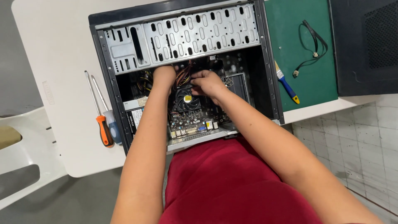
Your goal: Connecting power supply cables to the motherboard and other internal components of a desktop computer.
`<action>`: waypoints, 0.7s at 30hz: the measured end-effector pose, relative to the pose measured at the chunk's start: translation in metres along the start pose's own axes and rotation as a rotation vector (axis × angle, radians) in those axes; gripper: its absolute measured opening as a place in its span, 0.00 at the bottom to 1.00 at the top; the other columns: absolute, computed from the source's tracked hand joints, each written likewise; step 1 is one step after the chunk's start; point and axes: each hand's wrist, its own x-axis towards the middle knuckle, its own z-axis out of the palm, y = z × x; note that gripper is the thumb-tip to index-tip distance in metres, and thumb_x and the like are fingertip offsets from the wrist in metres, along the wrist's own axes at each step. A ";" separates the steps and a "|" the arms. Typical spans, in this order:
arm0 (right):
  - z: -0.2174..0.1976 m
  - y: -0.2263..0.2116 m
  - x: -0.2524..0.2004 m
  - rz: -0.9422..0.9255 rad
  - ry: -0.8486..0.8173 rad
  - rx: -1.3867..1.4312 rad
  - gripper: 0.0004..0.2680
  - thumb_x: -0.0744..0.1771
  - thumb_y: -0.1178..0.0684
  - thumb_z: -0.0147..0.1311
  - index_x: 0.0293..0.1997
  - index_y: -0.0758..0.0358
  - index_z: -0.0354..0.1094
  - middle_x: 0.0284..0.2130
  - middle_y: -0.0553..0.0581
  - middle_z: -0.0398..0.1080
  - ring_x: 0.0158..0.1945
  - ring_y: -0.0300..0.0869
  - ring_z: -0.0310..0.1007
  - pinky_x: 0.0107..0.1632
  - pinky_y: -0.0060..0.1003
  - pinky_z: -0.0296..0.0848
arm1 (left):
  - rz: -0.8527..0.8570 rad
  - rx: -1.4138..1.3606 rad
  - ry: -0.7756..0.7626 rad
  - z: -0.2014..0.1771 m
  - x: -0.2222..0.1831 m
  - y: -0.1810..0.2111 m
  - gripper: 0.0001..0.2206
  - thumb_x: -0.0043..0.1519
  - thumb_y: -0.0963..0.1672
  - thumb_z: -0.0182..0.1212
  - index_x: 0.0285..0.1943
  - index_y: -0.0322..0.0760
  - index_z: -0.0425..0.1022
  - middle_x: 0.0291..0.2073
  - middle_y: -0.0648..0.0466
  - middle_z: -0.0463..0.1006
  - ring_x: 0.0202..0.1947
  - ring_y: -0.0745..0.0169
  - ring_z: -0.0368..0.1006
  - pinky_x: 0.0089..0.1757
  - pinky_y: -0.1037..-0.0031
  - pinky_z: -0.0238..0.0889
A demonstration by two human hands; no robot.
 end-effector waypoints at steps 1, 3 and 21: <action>-0.003 0.000 0.003 0.000 -0.003 -0.001 0.16 0.65 0.61 0.56 0.59 0.75 0.65 0.39 0.66 0.74 0.39 0.48 0.82 0.42 0.40 0.86 | -0.002 0.000 0.002 0.001 -0.002 0.002 0.15 0.65 0.39 0.47 0.52 0.18 0.77 0.43 0.32 0.81 0.53 0.37 0.74 0.53 0.45 0.68; -0.008 0.002 0.007 -0.116 0.082 -0.261 0.10 0.65 0.56 0.59 0.49 0.68 0.73 0.30 0.62 0.77 0.31 0.47 0.83 0.33 0.38 0.88 | -0.214 -0.553 0.179 0.002 -0.008 0.005 0.17 0.63 0.41 0.49 0.55 0.18 0.72 0.43 0.37 0.79 0.52 0.47 0.71 0.54 0.51 0.65; 0.001 -0.014 -0.015 -0.496 0.199 -0.554 0.11 0.69 0.50 0.56 0.54 0.61 0.74 0.31 0.57 0.79 0.35 0.46 0.80 0.37 0.39 0.79 | -0.142 -1.194 0.365 -0.012 -0.090 0.027 0.08 0.57 0.39 0.59 0.42 0.36 0.80 0.28 0.52 0.83 0.32 0.71 0.77 0.36 0.76 0.74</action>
